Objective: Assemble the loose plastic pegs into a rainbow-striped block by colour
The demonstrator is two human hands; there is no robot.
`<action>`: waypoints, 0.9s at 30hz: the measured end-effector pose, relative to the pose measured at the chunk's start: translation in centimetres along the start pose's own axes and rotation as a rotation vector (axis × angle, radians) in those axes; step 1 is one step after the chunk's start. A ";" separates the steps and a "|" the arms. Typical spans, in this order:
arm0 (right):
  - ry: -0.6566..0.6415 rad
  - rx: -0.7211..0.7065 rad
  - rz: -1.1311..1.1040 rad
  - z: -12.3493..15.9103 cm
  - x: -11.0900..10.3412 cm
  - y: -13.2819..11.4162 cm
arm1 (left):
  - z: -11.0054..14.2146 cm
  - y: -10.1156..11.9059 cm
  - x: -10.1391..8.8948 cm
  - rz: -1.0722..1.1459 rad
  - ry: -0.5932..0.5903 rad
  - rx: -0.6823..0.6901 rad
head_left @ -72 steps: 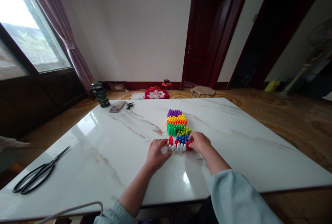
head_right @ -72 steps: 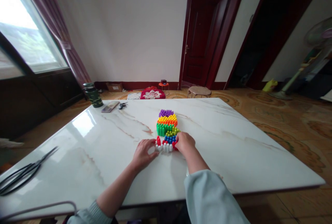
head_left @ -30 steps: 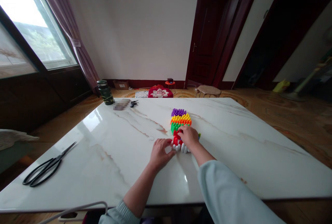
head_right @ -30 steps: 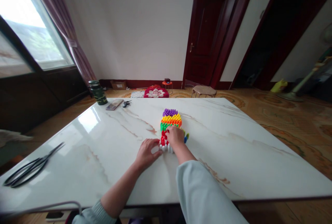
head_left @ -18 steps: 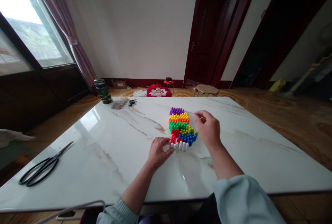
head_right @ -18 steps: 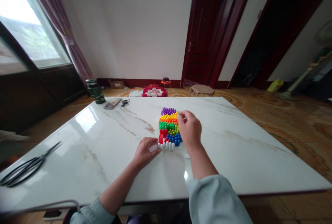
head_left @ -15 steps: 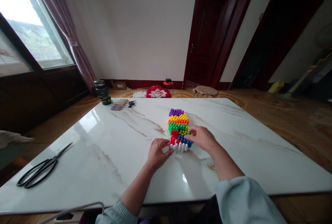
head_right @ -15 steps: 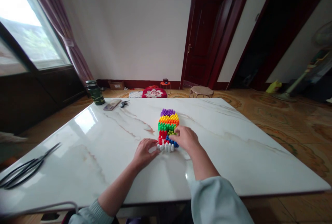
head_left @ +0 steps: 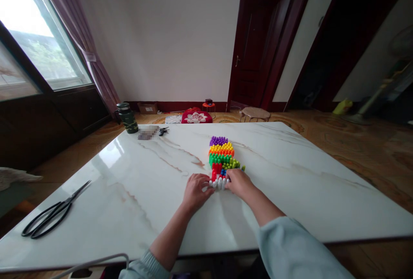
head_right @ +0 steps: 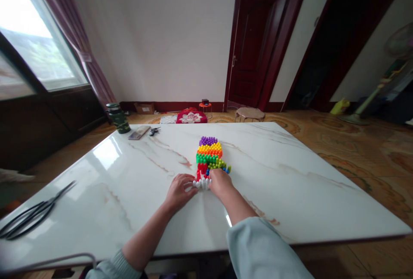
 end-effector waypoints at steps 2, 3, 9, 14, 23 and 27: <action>0.011 -0.012 -0.005 -0.2 0.1 0.0 | 0.0 0.0 0.1 0.000 -0.002 0.004; 0.024 -0.021 -0.004 -0.3 0.2 0.0 | 0.0 0.0 0.1 0.001 -0.004 0.007; 0.050 -0.058 0.001 -0.1 -0.2 0.3 | 0.1 0.0 -0.1 -0.001 0.014 0.010; 0.117 -0.038 -0.063 0.5 -1.6 1.4 | 0.2 0.0 -0.1 0.006 0.007 0.002; 0.092 -0.069 -0.128 -0.3 -0.9 0.9 | 0.2 0.2 -0.1 -0.016 -0.003 0.023; 0.076 -0.050 -0.067 -0.4 -0.8 0.3 | 0.2 0.3 0.0 -0.016 -0.010 0.026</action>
Point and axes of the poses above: each hand's wrist, its own z-axis away from the middle knuckle, its own x-axis out of the palm, y = z × x, the point moved 8 cm from there along -z, towards the middle knuckle, and after that the axes turned 10 degrees about -y, right-handed, at the moved point
